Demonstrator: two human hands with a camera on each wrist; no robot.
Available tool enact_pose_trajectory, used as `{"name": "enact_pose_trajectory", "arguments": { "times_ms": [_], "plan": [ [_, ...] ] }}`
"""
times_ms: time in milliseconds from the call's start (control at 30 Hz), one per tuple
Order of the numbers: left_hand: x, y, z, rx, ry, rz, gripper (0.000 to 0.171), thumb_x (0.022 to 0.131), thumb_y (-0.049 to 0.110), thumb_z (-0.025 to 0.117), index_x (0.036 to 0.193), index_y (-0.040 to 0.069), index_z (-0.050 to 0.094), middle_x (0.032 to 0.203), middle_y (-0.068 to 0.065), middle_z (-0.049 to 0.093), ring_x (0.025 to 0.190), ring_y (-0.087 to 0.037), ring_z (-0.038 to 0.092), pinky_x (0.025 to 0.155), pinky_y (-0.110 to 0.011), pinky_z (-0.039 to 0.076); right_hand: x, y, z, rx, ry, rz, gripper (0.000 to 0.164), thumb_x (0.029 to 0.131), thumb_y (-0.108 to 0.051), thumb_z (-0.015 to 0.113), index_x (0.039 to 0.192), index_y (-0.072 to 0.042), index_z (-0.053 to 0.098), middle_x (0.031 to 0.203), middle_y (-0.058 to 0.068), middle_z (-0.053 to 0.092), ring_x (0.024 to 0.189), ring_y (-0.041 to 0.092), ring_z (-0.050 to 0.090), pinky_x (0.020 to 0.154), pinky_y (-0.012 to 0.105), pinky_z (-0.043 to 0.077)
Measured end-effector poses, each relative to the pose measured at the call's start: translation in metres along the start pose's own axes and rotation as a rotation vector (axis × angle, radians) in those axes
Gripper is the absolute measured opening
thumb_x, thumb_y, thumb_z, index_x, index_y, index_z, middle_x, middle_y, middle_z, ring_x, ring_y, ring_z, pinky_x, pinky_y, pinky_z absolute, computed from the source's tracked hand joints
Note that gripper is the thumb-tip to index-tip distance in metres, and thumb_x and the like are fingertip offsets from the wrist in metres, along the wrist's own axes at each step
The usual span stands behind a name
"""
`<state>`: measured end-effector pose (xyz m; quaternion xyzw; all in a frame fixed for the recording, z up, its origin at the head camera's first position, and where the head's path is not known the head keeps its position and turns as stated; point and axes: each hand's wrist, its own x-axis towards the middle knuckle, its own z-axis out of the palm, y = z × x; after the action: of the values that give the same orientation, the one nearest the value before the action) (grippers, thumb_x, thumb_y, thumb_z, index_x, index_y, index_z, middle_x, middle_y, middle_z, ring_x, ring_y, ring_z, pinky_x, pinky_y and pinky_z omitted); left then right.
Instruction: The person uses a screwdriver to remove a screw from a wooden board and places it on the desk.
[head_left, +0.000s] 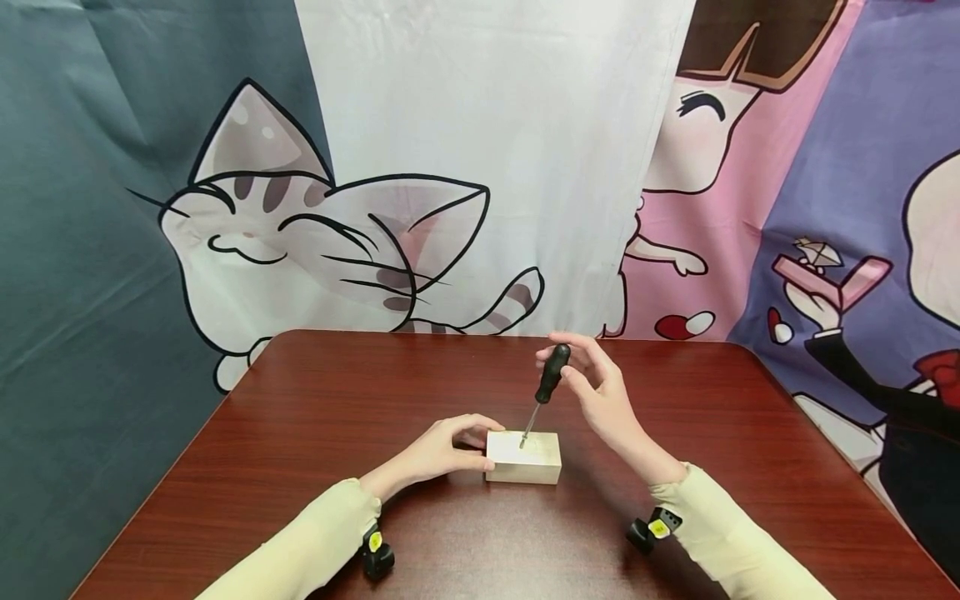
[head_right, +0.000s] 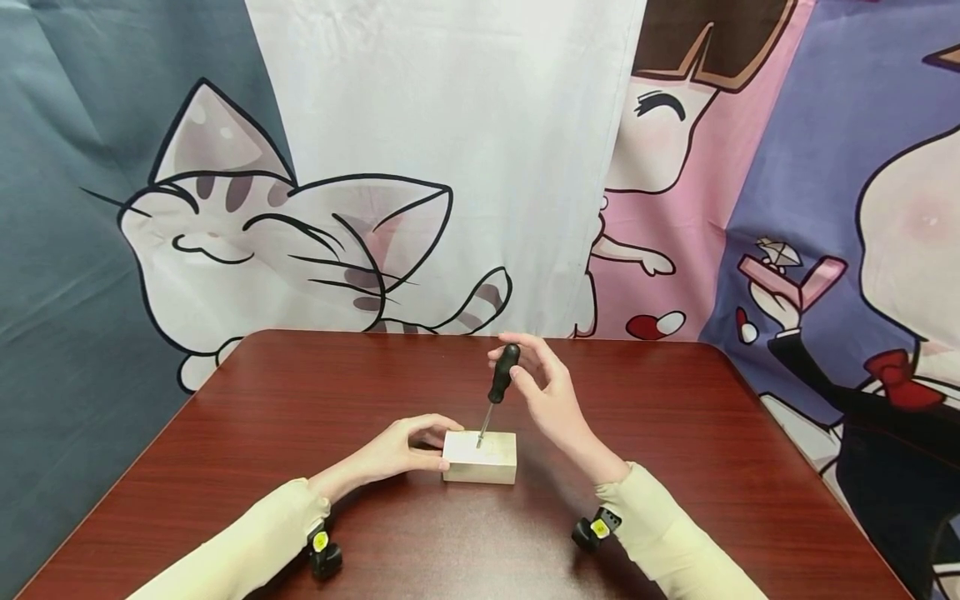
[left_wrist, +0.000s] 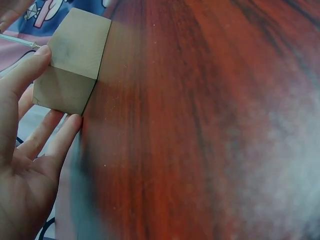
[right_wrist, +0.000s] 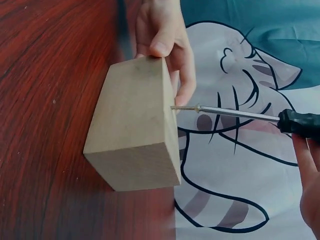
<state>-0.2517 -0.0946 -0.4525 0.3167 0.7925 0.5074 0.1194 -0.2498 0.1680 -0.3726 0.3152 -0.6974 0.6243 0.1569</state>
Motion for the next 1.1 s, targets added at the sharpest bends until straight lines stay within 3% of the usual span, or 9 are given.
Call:
{"name": "enact_pose_trajectory", "arguments": {
  "times_ms": [233,300,400,533,633,833,933,1100],
  "plan": [
    [-0.006,0.024,-0.003,-0.034,-0.003,0.001,0.047,0.082,0.011,0.08,0.126,0.005,0.063,0.115,-0.017,0.071,0.108,-0.032,0.067,0.097,-0.052,0.054,-0.002,-0.002,0.003,-0.152,0.094,0.007,0.037,0.088,0.001,0.071,0.123,-0.005,0.062,0.104,-0.004,0.059,0.073,0.009,0.064,0.06,0.019,0.049],
    [-0.007,0.025,-0.003,-0.031,-0.002,0.006,0.047,0.083,0.011,0.08,0.126,0.005,0.063,0.115,-0.017,0.071,0.107,-0.032,0.067,0.097,-0.052,0.054,-0.001,-0.004,0.002,-0.155,0.093,0.025,0.038,0.087,0.0,0.073,0.123,-0.005,0.062,0.098,-0.002,0.059,0.068,0.011,0.063,0.057,0.021,0.047],
    [-0.003,0.012,-0.002,-0.022,-0.002,0.007,0.048,0.082,0.012,0.08,0.127,0.007,0.063,0.116,-0.015,0.071,0.108,-0.031,0.067,0.097,-0.051,0.055,-0.001,-0.006,0.001,-0.145,0.068,0.047,0.038,0.088,-0.003,0.072,0.125,-0.006,0.061,0.09,-0.001,0.063,0.067,0.012,0.066,0.059,0.021,0.05],
    [0.001,-0.007,0.001,-0.005,0.002,-0.001,0.049,0.083,0.017,0.081,0.128,0.015,0.063,0.117,-0.01,0.071,0.108,-0.025,0.068,0.097,-0.044,0.056,0.0,-0.005,-0.001,-0.134,0.04,0.041,0.038,0.09,-0.004,0.07,0.128,-0.006,0.061,0.09,0.0,0.063,0.07,0.012,0.068,0.063,0.02,0.052],
    [-0.001,-0.008,0.002,0.005,0.001,-0.007,0.048,0.083,0.022,0.081,0.127,0.021,0.063,0.116,-0.005,0.071,0.108,-0.019,0.068,0.097,-0.036,0.056,0.0,-0.003,-0.001,-0.128,0.035,0.033,0.041,0.091,-0.002,0.068,0.131,-0.006,0.06,0.095,0.001,0.063,0.075,0.011,0.068,0.067,0.019,0.054],
    [-0.002,-0.01,0.002,0.007,0.001,0.012,0.049,0.083,0.024,0.081,0.128,0.023,0.063,0.121,-0.001,0.069,0.11,-0.013,0.066,0.095,-0.026,0.056,0.0,-0.002,-0.003,-0.161,0.019,0.027,0.049,0.094,-0.003,0.064,0.141,-0.015,0.054,0.108,-0.001,0.07,0.094,0.009,0.068,0.085,0.018,0.056],
    [-0.002,-0.01,0.002,0.009,0.005,0.022,0.05,0.082,0.025,0.081,0.128,0.024,0.063,0.124,0.001,0.067,0.111,-0.011,0.065,0.094,-0.024,0.055,0.001,-0.001,-0.003,-0.108,-0.023,0.015,0.05,0.098,-0.001,0.057,0.145,-0.011,0.046,0.117,-0.004,0.069,0.104,0.011,0.068,0.09,0.022,0.057],
    [-0.002,-0.01,0.001,0.027,0.008,0.035,0.051,0.082,0.026,0.081,0.129,0.023,0.062,0.125,0.0,0.067,0.11,-0.009,0.065,0.094,-0.024,0.055,0.002,0.0,-0.002,-0.006,-0.058,-0.009,0.039,0.101,0.002,0.048,0.14,0.002,0.043,0.12,-0.004,0.066,0.109,0.016,0.068,0.084,0.027,0.06]
  ]
}}
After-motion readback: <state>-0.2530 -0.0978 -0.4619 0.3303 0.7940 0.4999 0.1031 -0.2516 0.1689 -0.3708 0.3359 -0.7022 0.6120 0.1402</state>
